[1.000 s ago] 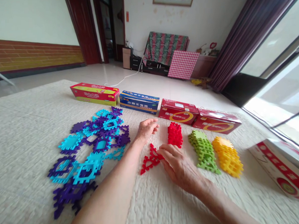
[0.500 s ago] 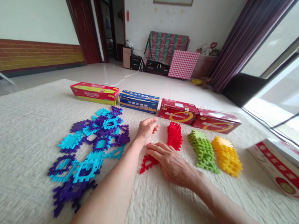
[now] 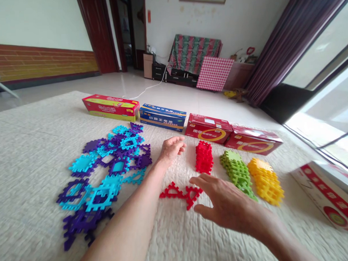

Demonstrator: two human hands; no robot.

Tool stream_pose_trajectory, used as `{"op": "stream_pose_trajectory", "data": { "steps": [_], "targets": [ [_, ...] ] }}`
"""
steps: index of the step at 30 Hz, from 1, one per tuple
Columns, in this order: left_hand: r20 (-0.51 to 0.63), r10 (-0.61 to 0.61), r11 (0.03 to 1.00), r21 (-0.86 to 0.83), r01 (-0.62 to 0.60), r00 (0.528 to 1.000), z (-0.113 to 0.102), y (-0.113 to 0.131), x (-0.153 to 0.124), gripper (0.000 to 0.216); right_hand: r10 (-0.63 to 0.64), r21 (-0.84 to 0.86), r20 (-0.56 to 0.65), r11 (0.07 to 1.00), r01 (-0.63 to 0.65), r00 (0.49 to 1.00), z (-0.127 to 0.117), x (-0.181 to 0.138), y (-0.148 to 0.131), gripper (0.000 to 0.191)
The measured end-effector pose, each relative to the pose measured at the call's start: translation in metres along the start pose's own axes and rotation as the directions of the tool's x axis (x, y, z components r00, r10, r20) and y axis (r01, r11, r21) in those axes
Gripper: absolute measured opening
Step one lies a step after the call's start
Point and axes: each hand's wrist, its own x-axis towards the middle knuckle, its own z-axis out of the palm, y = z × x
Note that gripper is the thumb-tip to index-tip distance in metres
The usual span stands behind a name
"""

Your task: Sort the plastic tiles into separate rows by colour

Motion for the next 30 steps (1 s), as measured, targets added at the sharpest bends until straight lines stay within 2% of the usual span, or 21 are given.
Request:
{"op": "stream_pose_trajectory", "data": {
  "steps": [6,9,13,15,18,24,30],
  "targets": [
    [0.003,-0.004,1.0,0.006,0.004,1.0,0.0,-0.001,0.001,0.025,-0.117,0.114,0.084,0.988,0.107,0.99,0.0,0.011,-0.003,0.055],
    [0.007,-0.002,1.0,0.005,0.001,1.0,0.0,0.0,0.001,0.026,-0.114,0.145,0.144,0.985,0.093,0.983,0.002,0.012,-0.007,0.05],
    [-0.008,-0.022,1.0,-0.001,0.022,1.0,0.001,0.001,0.0,0.026,-0.019,0.077,0.167,0.997,0.006,0.986,0.003,0.009,-0.004,0.037],
    [-0.017,-0.031,1.0,-0.002,0.031,0.999,0.002,0.003,0.0,0.026,0.041,0.028,0.131,0.999,-0.046,0.99,0.004,0.009,0.001,0.031],
    [-0.02,-0.03,1.0,0.002,0.03,0.999,0.002,0.004,0.0,0.025,0.108,-0.03,0.004,0.994,-0.108,0.994,0.006,0.012,0.012,0.028],
    [-0.028,-0.032,0.999,0.004,0.032,0.999,0.002,0.003,0.0,0.024,0.126,-0.102,-0.219,0.983,-0.151,0.967,0.016,0.017,0.033,0.029],
    [-0.022,-0.031,0.999,0.017,0.032,0.999,0.002,0.003,0.0,0.024,0.174,-0.148,-0.238,0.966,-0.213,0.956,0.021,0.015,0.041,0.029]
  ]
}}
